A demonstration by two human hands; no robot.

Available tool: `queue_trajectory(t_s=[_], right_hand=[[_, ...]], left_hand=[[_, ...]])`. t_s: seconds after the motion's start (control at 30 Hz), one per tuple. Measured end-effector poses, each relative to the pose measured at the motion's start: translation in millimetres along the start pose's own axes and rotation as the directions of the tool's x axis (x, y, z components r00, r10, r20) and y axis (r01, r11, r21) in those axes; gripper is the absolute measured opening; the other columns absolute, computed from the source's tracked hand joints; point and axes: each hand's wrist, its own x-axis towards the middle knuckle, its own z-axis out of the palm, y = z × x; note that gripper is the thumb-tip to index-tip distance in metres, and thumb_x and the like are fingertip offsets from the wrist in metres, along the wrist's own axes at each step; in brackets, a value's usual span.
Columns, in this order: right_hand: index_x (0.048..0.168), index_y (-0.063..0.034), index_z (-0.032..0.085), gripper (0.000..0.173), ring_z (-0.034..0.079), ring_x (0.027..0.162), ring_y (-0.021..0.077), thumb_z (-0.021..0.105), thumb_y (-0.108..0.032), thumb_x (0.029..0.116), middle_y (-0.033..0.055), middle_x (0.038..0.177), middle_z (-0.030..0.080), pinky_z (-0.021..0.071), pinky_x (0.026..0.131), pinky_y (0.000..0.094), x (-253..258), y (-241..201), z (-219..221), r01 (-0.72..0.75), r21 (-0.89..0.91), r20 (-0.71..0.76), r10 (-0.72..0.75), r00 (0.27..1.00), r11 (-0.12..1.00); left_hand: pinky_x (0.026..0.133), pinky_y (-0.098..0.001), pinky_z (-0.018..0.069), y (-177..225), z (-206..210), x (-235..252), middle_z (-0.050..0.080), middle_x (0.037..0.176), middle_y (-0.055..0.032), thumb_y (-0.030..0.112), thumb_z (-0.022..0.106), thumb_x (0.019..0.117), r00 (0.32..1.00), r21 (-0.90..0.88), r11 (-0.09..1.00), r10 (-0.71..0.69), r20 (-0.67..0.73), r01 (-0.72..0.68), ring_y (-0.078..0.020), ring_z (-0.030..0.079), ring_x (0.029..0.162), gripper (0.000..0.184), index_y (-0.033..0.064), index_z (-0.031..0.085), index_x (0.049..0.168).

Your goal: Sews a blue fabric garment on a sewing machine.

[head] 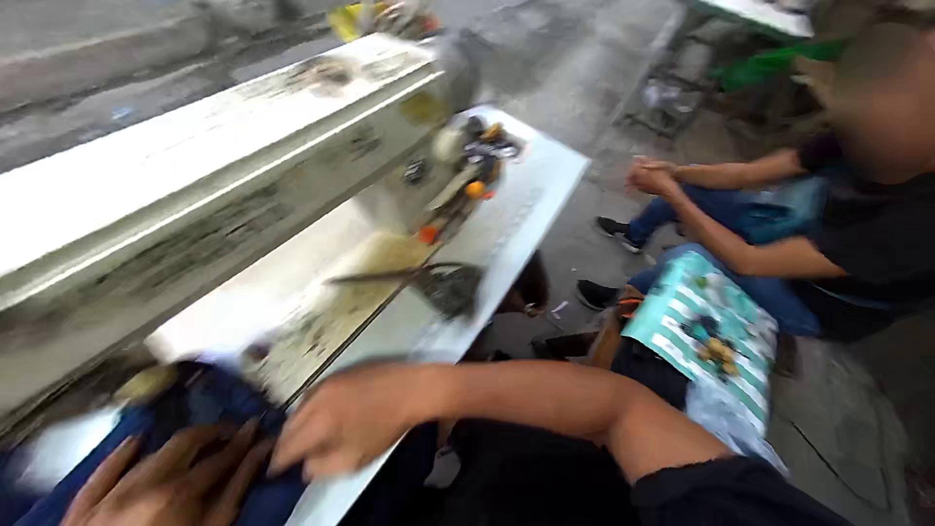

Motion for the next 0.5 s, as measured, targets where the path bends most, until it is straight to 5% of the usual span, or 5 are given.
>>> queue_trajectory(t_s=[0.1, 0.23, 0.37, 0.5], right_hand=[[0.106, -0.0024, 0.079, 0.018, 0.072, 0.100, 0.0203, 0.069, -0.008, 0.0921, 0.0100, 0.103, 0.077, 0.0571, 0.092, 0.0371, 13.0, 25.0, 2.2, 0.100, 0.020, -0.244, -0.092, 0.966, 0.995], [0.128, -0.0151, 0.073, 0.037, 0.059, 0.131, 0.0248, 0.060, -0.037, 0.1001, 0.0024, 0.135, 0.067, 0.0410, 0.112, 0.0583, 26.2, 47.0, 22.2, 0.058, -0.232, -0.036, -0.068, 0.997, 0.971], [0.128, -0.0185, 0.073, 0.042, 0.059, 0.131, 0.0258, 0.053, -0.046, 0.1022, 0.0000, 0.135, 0.068, 0.0329, 0.112, 0.0677, 23.8, 49.5, 24.5, 0.031, -0.275, -0.013, -0.036, 0.999, 0.961], [0.136, -0.0229, 0.068, 0.043, 0.058, 0.132, 0.0258, 0.052, -0.046, 0.1029, 0.0009, 0.135, 0.068, 0.0300, 0.112, 0.0699, 22.4, 48.0, 24.8, 0.040, -0.327, -0.011, -0.046, 0.999, 0.944]], left_hand=[[0.099, -0.0696, 0.0441, 0.6, 15.0, -6.9, 0.074, 0.101, -0.0155, 0.045, 0.047, 0.1021, 0.979, 0.126, 0.992, 0.029, -0.202, -0.004, -0.0363, 0.072, 0.095, 0.047, 0.0114, 0.080, 0.103], [0.110, -0.0631, 0.0417, -3.4, 23.9, -14.0, 0.076, 0.106, -0.0089, 0.040, 0.053, 0.1015, 0.972, 0.120, 0.993, 0.007, -0.233, 0.021, -0.0281, 0.073, 0.101, 0.039, 0.0116, 0.079, 0.107], [0.111, -0.0572, 0.0438, -9.4, 36.8, -24.3, 0.075, 0.112, -0.0076, 0.036, 0.056, 0.1024, 0.936, 0.060, 0.998, 0.030, -0.350, -0.009, -0.0242, 0.072, 0.106, 0.036, 0.0100, 0.080, 0.100], [0.112, -0.0558, 0.0432, -11.8, 40.5, -25.6, 0.075, 0.114, -0.0080, 0.035, 0.055, 0.1028, 0.926, 0.053, 0.998, 0.038, -0.376, -0.020, -0.0237, 0.071, 0.109, 0.035, 0.0087, 0.079, 0.107]])
